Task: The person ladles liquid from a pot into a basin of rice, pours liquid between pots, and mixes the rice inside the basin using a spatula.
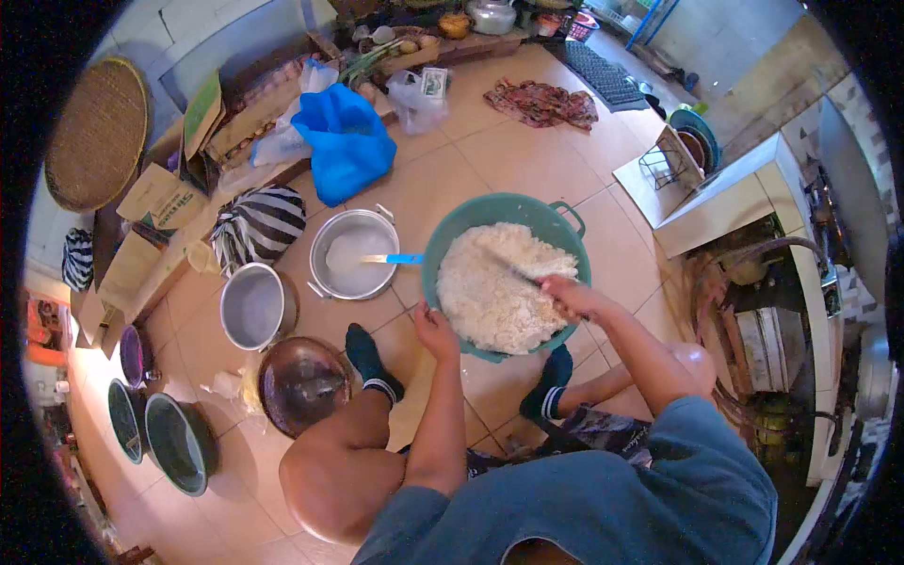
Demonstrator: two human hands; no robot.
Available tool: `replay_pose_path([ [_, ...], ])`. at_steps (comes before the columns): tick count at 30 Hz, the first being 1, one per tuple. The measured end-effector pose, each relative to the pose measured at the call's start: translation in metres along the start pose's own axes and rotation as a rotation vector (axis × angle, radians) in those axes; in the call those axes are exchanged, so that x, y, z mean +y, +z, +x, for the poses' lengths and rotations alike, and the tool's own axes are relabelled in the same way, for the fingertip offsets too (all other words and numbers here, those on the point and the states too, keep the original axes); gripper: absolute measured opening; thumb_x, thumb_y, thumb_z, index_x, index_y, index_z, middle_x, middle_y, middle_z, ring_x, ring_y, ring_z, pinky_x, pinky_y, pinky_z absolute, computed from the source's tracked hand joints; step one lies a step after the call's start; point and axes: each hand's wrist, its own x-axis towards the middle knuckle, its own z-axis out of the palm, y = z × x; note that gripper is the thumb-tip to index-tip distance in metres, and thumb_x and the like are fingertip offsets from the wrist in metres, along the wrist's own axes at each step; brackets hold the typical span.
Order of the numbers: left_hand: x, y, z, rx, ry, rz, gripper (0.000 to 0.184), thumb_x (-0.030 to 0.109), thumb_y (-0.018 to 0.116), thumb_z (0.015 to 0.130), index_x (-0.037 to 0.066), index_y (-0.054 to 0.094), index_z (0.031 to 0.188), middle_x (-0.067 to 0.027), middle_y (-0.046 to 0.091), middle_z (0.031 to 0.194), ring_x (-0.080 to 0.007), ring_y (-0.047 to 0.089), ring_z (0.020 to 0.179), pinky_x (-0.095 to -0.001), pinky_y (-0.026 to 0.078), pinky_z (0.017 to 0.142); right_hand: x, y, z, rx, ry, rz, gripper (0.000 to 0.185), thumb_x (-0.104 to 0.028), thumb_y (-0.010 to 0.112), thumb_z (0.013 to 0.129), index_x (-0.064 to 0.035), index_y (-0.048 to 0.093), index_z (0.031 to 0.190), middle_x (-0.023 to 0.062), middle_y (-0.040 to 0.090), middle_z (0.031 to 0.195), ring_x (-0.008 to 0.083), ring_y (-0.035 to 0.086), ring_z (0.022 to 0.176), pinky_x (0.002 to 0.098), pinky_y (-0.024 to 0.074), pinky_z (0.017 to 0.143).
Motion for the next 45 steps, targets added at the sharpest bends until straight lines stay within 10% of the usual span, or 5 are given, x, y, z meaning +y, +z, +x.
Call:
replay_pose_path([
  [7, -0.001, 0.003, 0.004, 0.0, -0.016, -0.071, 0.033, 0.002, 0.048, 0.078, -0.004, 0.055, 0.11, -0.0196, 0.057, 0.109, -0.0329, 0.054, 0.102, -0.0376, 0.04, 0.09, 0.023, 0.056, 0.105, 0.26, -0.128, -0.266, 0.033, -0.028, 0.034, 0.092, -0.0104, 0.037, 0.12, 0.0175, 0.057, 0.07, 0.0289, 0.053, 0.051, 0.0414, 0.0441, 0.051],
  [8, -0.003, 0.002, 0.003, -0.002, -0.026, -0.04, 0.033, 0.002, 0.049, 0.078, -0.004, 0.055, 0.11, -0.0195, 0.058, 0.109, -0.0326, 0.054, 0.101, -0.0376, 0.04, 0.09, 0.088, 0.073, 0.164, 0.352, -0.584, -0.484, 0.034, -0.03, 0.033, 0.093, -0.0107, 0.035, 0.12, 0.0209, 0.058, 0.074, 0.0325, 0.058, 0.067, 0.0423, 0.0456, 0.063],
  [12, -0.015, 0.005, 0.004, 0.01, 0.001, -0.003, 0.032, 0.004, 0.049, 0.08, -0.004, 0.054, 0.11, -0.0191, 0.058, 0.108, -0.0313, 0.054, 0.101, -0.0375, 0.04, 0.089, 0.033, 0.066, 0.027, -0.099, -0.251, -0.631, 0.039, -0.028, 0.037, 0.092, -0.0111, 0.036, 0.127, 0.0244, 0.051, 0.115, 0.0371, 0.05, 0.107, 0.0406, 0.0381, 0.091],
  [27, -0.034, 0.009, 0.001, -0.022, 0.016, -0.022, 0.033, 0.011, 0.044, 0.087, -0.002, 0.05, 0.116, -0.0176, 0.056, 0.11, -0.0284, 0.052, 0.103, -0.036, 0.038, 0.091, -0.028, -0.007, -0.095, 0.023, -0.196, -1.459, 0.026, -0.017, 0.057, 0.073, -0.0136, 0.059, 0.099, 0.0146, 0.063, 0.075, 0.0337, 0.062, 0.074, 0.0456, 0.048, 0.067],
  [45, -0.025, 0.0, 0.002, -0.069, 0.047, -0.006, 0.035, 0.003, 0.043, 0.085, -0.001, 0.05, 0.118, -0.0173, 0.055, 0.113, -0.027, 0.052, 0.105, -0.0338, 0.038, 0.092, 0.053, 0.074, 0.011, -0.097, 0.199, 0.157, 0.027, -0.033, 0.063, 0.081, -0.008, 0.058, 0.09, -0.0001, 0.044, 0.05, 0.0089, 0.036, 0.033, 0.0244, 0.0265, 0.031],
])
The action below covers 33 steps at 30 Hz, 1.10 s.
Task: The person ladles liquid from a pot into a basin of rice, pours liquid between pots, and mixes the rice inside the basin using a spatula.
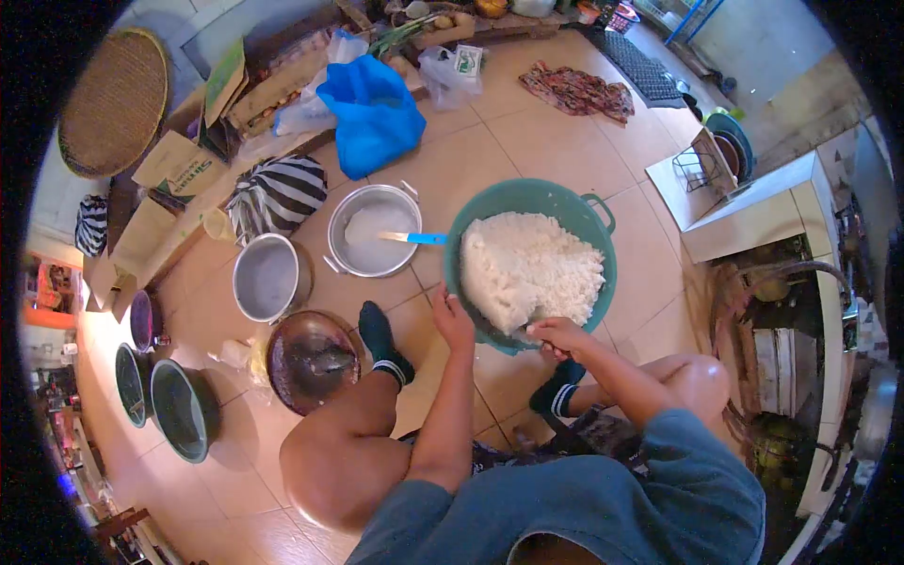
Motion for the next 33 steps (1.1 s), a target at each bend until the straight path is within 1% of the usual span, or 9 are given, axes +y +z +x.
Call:
replay_pose_path([
  [8, -0.015, 0.009, 0.001, 0.063, 0.083, 0.069, 0.032, 0.005, 0.042, 0.086, -0.004, 0.051, 0.115, -0.018, 0.055, 0.11, -0.0283, 0.054, 0.101, -0.0338, 0.04, 0.089, -0.016, -0.047, -0.017, -0.164, 0.055, 0.495, 0.022, -0.03, 0.058, 0.085, -0.0133, 0.044, 0.082, -0.0019, 0.042, 0.052, 0.0059, 0.033, 0.035, 0.021, 0.0242, 0.03],
  [9, -0.014, 0.008, 0.001, 0.047, 0.065, 0.072, 0.032, 0.005, 0.042, 0.086, -0.003, 0.05, 0.116, -0.018, 0.055, 0.11, -0.0283, 0.054, 0.101, -0.0338, 0.04, 0.089, -0.014, -0.052, -0.017, -0.158, 0.03, 0.5, 0.02, -0.03, 0.055, 0.087, -0.014, 0.046, 0.095, -0.0024, 0.042, 0.055, 0.0054, 0.032, 0.035, 0.0197, 0.0244, 0.031],
  [13, -0.002, 0.005, -0.001, 0.035, 0.016, 0.069, 0.032, 0.004, 0.045, 0.084, -0.002, 0.052, 0.115, -0.0168, 0.056, 0.111, -0.0276, 0.053, 0.101, -0.0351, 0.04, 0.089, -0.037, -0.061, -0.063, 0.047, -0.2, 0.14, 0.038, -0.03, 0.047, 0.091, -0.0178, 0.043, 0.127, -0.0032, 0.04, 0.057, 0.005, 0.031, 0.039, 0.02, 0.0243, 0.034],
  [16, 0.001, 0.007, -0.002, 0.065, 0.01, 0.025, 0.032, 0.005, 0.045, 0.085, -0.002, 0.053, 0.115, -0.0164, 0.057, 0.11, -0.0272, 0.054, 0.1, -0.0351, 0.041, 0.088, -0.042, -0.061, -0.097, 0.213, -0.272, -0.036, 0.038, -0.031, 0.046, 0.091, -0.0193, 0.044, 0.128, -0.0031, 0.04, 0.057, 0.0042, 0.033, 0.044, 0.0194, 0.024, 0.036],
  [19, -0.008, 0.011, -0.001, 0.109, 0.067, 0.007, 0.031, 0.006, 0.044, 0.085, -0.002, 0.053, 0.115, -0.0162, 0.058, 0.108, -0.0278, 0.054, 0.099, -0.0355, 0.041, 0.087, -0.022, -0.074, -0.085, 0.321, -0.316, 0.011, 0.036, -0.03, 0.044, 0.092, -0.0186, 0.046, 0.126, 0.0004, 0.05, 0.064, 0.0107, 0.045, 0.052, 0.0252, 0.0361, 0.043],
  [22, 0.002, 0.01, -0.001, 0.096, 0.026, 0.024, 0.031, 0.005, 0.044, 0.085, -0.002, 0.053, 0.114, -0.0171, 0.058, 0.107, -0.0283, 0.054, 0.1, -0.0355, 0.041, 0.089, 0.02, -0.078, 0.021, 0.611, -0.923, -0.479, 0.036, -0.027, 0.042, 0.092, -0.0165, 0.045, 0.126, 0.0104, 0.058, 0.075, 0.0226, 0.056, 0.066, 0.0351, 0.0454, 0.059],
  [24, -0.001, 0.011, 0.0, 0.087, 0.017, 0.008, 0.031, 0.004, 0.044, 0.084, -0.002, 0.053, 0.113, -0.0179, 0.058, 0.108, -0.029, 0.054, 0.1, -0.0358, 0.04, 0.089, -0.019, -0.037, 0.028, 0.514, -0.513, -0.439, 0.037, -0.026, 0.039, 0.092, -0.0086, 0.039, 0.125, 0.021, 0.056, 0.109, 0.0302, 0.054, 0.103, 0.0369, 0.0393, 0.089],
  [26, -0.003, 0.01, -0.003, 0.097, 0.024, 0.008, 0.031, 0.004, 0.044, 0.084, -0.003, 0.054, 0.113, -0.0187, 0.058, 0.108, -0.0295, 0.054, 0.1, -0.0361, 0.04, 0.089, -0.024, -0.024, 0.072, 0.484, -0.717, -0.379, 0.036, -0.024, 0.038, 0.09, -0.0137, 0.039, 0.125, 0.026, 0.058, 0.084, 0.04, 0.058, 0.08, 0.0456, 0.0456, 0.072],
  [33, 0.0, 0.01, 0.002, 0.091, -0.01, 0.021, 0.033, 0.004, 0.047, 0.082, -0.001, 0.053, 0.114, -0.019, 0.058, 0.108, -0.0301, 0.055, 0.096, -0.0364, 0.041, 0.088, 0.014, 0.006, -0.003, 0.292, -0.49, -0.911, 0.039, -0.028, 0.037, 0.089, -0.0153, 0.038, 0.126, 0.0247, 0.06, 0.082, 0.0422, 0.058, 0.074, 0.0499, 0.0453, 0.068],
])
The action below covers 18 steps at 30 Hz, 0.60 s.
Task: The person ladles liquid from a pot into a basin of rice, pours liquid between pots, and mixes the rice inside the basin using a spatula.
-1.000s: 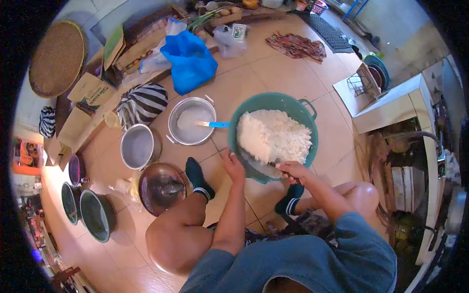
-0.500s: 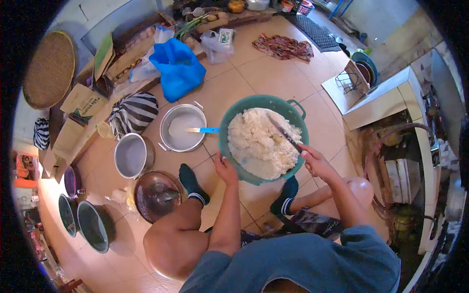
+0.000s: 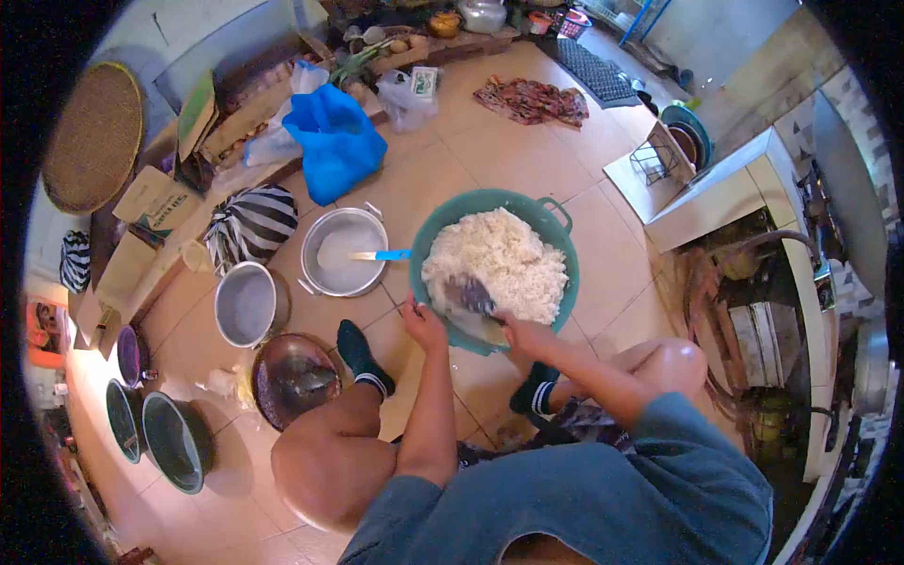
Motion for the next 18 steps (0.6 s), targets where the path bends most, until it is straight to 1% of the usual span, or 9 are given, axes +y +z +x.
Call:
replay_pose_path([
  [3, -0.002, -0.004, 0.001, -0.025, 0.001, 0.004, 0.033, 0.003, 0.047, 0.081, -0.001, 0.054, 0.114, -0.0183, 0.058, 0.107, -0.0293, 0.056, 0.096, -0.0362, 0.041, 0.088, 0.035, 0.031, -0.018, 0.049, -0.116, 0.046, 0.04, -0.028, 0.043, 0.091, -0.0209, 0.037, 0.129, 0.0164, 0.059, 0.073, 0.0315, 0.057, 0.058, 0.0402, 0.0438, 0.053],
  [5, -0.005, -0.003, 0.003, -0.023, 0.001, -0.019, 0.034, 0.002, 0.047, 0.081, -0.002, 0.053, 0.114, -0.0178, 0.058, 0.107, -0.0278, 0.056, 0.095, -0.0353, 0.042, 0.086, 0.027, 0.0, -0.034, -0.039, 0.052, 0.413, 0.04, -0.032, 0.044, 0.091, -0.0227, 0.038, 0.129, 0.0078, 0.052, 0.066, 0.0205, 0.048, 0.049, 0.0324, 0.0379, 0.044],
  [7, -0.015, -0.001, -0.001, -0.006, 0.007, -0.055, 0.035, 0.001, 0.045, 0.081, -0.004, 0.051, 0.115, -0.0173, 0.056, 0.107, -0.0257, 0.056, 0.094, -0.0336, 0.044, 0.083, 0.017, -0.041, -0.058, -0.119, 0.268, 0.749, 0.038, -0.035, 0.043, 0.092, -0.0231, 0.041, 0.128, 0.0009, 0.048, 0.06, 0.0126, 0.043, 0.044, 0.0287, 0.0355, 0.039],
  [8, -0.012, -0.002, -0.003, -0.003, -0.006, -0.063, 0.035, 0.002, 0.047, 0.081, -0.003, 0.052, 0.115, -0.0166, 0.057, 0.107, -0.026, 0.056, 0.095, -0.0344, 0.043, 0.084, 0.018, -0.058, -0.066, -0.139, 0.394, 0.906, 0.036, -0.034, 0.043, 0.092, -0.0226, 0.044, 0.126, -0.0018, 0.047, 0.059, 0.0102, 0.042, 0.044, 0.029, 0.0361, 0.039],
  [11, 0.002, -0.002, -0.002, 0.003, -0.032, -0.081, 0.034, 0.004, 0.05, 0.081, 0.0, 0.053, 0.114, -0.0153, 0.059, 0.107, -0.0267, 0.056, 0.096, -0.0359, 0.042, 0.087, 0.027, -0.089, -0.061, 0.073, 0.43, 0.921, 0.035, -0.034, 0.041, 0.093, -0.0242, 0.042, 0.127, -0.0036, 0.037, 0.054, 0.0059, 0.031, 0.038, 0.0221, 0.0243, 0.033],
  [14, 0.004, -0.004, 0.001, 0.019, -0.042, -0.029, 0.034, 0.004, 0.051, 0.081, 0.0, 0.054, 0.114, -0.0158, 0.059, 0.107, -0.0278, 0.056, 0.097, -0.036, 0.041, 0.088, 0.053, -0.095, -0.012, 0.046, 0.442, 1.28, 0.037, -0.035, 0.04, 0.093, -0.0239, 0.037, 0.128, -0.0041, 0.034, 0.053, 0.0069, 0.03, 0.038, 0.0218, 0.0243, 0.034],
  [16, 0.012, -0.006, -0.002, 0.019, -0.016, 0.062, 0.033, 0.004, 0.051, 0.08, 0.001, 0.054, 0.113, -0.0167, 0.058, 0.107, -0.0288, 0.056, 0.097, -0.0364, 0.042, 0.087, 0.064, -0.077, 0.035, -0.032, 0.415, 1.279, 0.038, -0.037, 0.039, 0.093, -0.0236, 0.035, 0.128, -0.0033, 0.034, 0.055, 0.007, 0.028, 0.038, 0.0224, 0.0246, 0.034],
  [18, 0.01, -0.005, -0.002, 0.014, -0.003, 0.048, 0.033, 0.005, 0.053, 0.08, 0.001, 0.054, 0.113, -0.0172, 0.058, 0.106, -0.0296, 0.055, 0.097, -0.0367, 0.042, 0.087, 0.033, -0.066, 0.064, -0.112, 0.356, 1.192, 0.038, -0.037, 0.04, 0.092, -0.0213, 0.036, 0.126, -0.002, 0.037, 0.058, 0.0068, 0.03, 0.039, 0.0227, 0.0251, 0.033],
])
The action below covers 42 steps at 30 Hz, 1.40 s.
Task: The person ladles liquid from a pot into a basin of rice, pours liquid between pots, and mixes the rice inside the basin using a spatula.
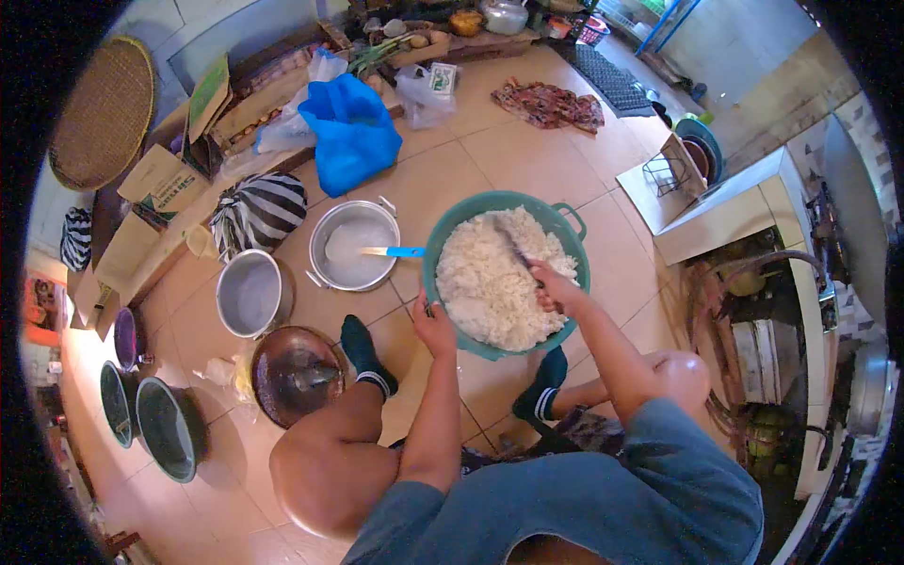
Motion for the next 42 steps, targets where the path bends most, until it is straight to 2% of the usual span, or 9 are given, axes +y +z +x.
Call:
replay_pose_path([
  [5, 0.004, 0.001, 0.003, -0.025, -0.023, -0.003, 0.035, 0.001, 0.05, 0.079, -0.003, 0.053, 0.114, -0.0169, 0.056, 0.107, -0.0267, 0.056, 0.096, -0.0335, 0.045, 0.083, 0.078, 0.031, -0.006, -0.047, -0.477, -0.811, 0.05, -0.041, 0.035, 0.093, -0.0022, 0.038, 0.124, 0.0165, 0.055, 0.105, 0.0283, 0.051, 0.102, 0.0385, 0.037, 0.092],
  [9, -0.014, 0.005, 0.005, -0.012, -0.016, -0.073, 0.033, 0.001, 0.051, 0.08, -0.002, 0.053, 0.113, -0.0169, 0.057, 0.105, -0.0265, 0.057, 0.093, -0.0335, 0.046, 0.079, 0.113, 0.008, -0.046, -0.024, -0.479, -0.875, 0.049, -0.041, 0.036, 0.093, -0.0059, 0.039, 0.128, 0.0139, 0.057, 0.1, 0.0254, 0.056, 0.087, 0.0376, 0.0454, 0.076],
  [11, -0.016, 0.003, 0.003, -0.021, -0.025, -0.057, 0.033, 0.001, 0.051, 0.08, -0.003, 0.053, 0.113, -0.0172, 0.057, 0.105, -0.0266, 0.057, 0.092, -0.0337, 0.046, 0.079, 0.03, 0.014, -0.119, -0.06, 0.078, -0.577, 0.045, -0.041, 0.038, 0.093, -0.0137, 0.039, 0.129, 0.0055, 0.053, 0.077, 0.0169, 0.051, 0.06, 0.0291, 0.0435, 0.051],
  [15, -0.006, 0.002, 0.002, -0.017, -0.056, -0.025, 0.032, 0.0, 0.052, 0.079, -0.004, 0.054, 0.11, -0.0172, 0.058, 0.104, -0.0272, 0.056, 0.094, -0.0342, 0.043, 0.084, 0.016, -0.047, -0.128, 0.122, 0.014, -0.338, 0.043, -0.039, 0.041, 0.092, -0.0247, 0.037, 0.132, -0.0052, 0.034, 0.054, 0.005, 0.029, 0.04, 0.0221, 0.0251, 0.034],
  [20, -0.005, 0.001, 0.003, -0.02, -0.026, -0.007, 0.033, 0.003, 0.056, 0.077, -0.004, 0.054, 0.11, -0.0176, 0.059, 0.105, -0.0277, 0.055, 0.097, -0.0347, 0.041, 0.088, 0.0, -0.105, -0.034, -0.041, 0.173, 0.256, 0.028, -0.036, 0.04, 0.092, -0.0203, 0.044, 0.115, -0.0036, 0.032, 0.052, 0.0078, 0.029, 0.036, 0.0223, 0.0229, 0.032],
  [26, -0.008, 0.0, 0.0, -0.039, 0.016, 0.057, 0.037, 0.006, 0.057, 0.078, -0.004, 0.053, 0.113, -0.0186, 0.057, 0.108, -0.0287, 0.056, 0.097, -0.0349, 0.045, 0.083, 0.0, 0.005, 0.022, 0.052, -0.056, -0.392, 0.03, -0.033, 0.035, 0.093, -0.0168, 0.038, 0.118, 0.0086, 0.048, 0.065, 0.0173, 0.046, 0.044, 0.0302, 0.0393, 0.039],
  [29, -0.016, 0.004, 0.001, -0.011, 0.007, 0.023, 0.033, 0.007, 0.057, 0.078, -0.004, 0.055, 0.109, -0.0183, 0.059, 0.103, -0.029, 0.057, 0.094, -0.0353, 0.044, 0.083, 0.057, 0.008, 0.024, 0.154, -0.735, -0.965, 0.038, -0.034, 0.035, 0.092, -0.0129, 0.035, 0.123, 0.0188, 0.057, 0.073, 0.0361, 0.057, 0.062, 0.045, 0.0466, 0.056],
  [31, -0.013, 0.006, 0.001, 0.022, 0.015, 0.027, 0.029, 0.008, 0.057, 0.078, -0.004, 0.057, 0.104, -0.0182, 0.061, 0.096, -0.03, 0.057, 0.087, -0.0363, 0.044, 0.081, 0.073, 0.013, -0.008, -0.007, -0.477, -1.036, 0.04, -0.032, 0.033, 0.093, -0.0084, 0.035, 0.124, 0.0268, 0.058, 0.088, 0.0457, 0.055, 0.087, 0.0505, 0.0431, 0.077],
  [42, -0.005, -0.003, 0.0, -0.008, 0.026, -0.063, 0.032, 0.006, 0.057, 0.078, -0.004, 0.056, 0.109, -0.018, 0.06, 0.104, -0.0297, 0.057, 0.095, -0.0368, 0.043, 0.085, 0.01, -0.05, -0.11, 0.112, -0.026, -0.257, 0.047, -0.042, 0.044, 0.09, -0.0198, 0.037, 0.131, -0.0024, 0.037, 0.059, 0.0065, 0.032, 0.04, 0.0226, 0.0268, 0.034],
])
